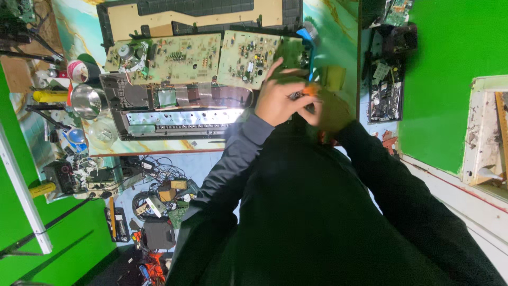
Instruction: The person disassembles an electronic device on a workbench, using a screwdriver to remove screws and a brush to clean internal components. They handle circuit boards, speakers, and screws, placing removed screws into a small metal bowl.
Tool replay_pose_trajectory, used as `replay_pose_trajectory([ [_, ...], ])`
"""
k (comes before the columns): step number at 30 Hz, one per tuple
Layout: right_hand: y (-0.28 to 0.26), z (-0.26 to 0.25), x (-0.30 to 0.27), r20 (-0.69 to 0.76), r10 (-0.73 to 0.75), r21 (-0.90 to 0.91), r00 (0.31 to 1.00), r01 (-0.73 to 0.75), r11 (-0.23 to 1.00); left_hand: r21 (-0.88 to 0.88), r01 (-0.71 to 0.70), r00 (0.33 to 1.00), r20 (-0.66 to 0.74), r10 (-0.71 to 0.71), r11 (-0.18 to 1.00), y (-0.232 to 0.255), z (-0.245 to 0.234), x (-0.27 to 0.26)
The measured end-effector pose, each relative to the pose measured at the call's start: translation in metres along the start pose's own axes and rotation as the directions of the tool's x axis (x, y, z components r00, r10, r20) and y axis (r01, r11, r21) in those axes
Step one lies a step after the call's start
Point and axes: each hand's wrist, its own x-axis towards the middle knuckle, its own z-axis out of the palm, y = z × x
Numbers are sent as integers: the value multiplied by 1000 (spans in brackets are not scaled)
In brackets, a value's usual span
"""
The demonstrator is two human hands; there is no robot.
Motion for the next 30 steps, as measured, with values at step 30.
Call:
replay_pose_trajectory([
  [30,33,40,-5,-145,222,130,964,-204,970,485,256,847,303,-436,836,-51,64,-102],
])
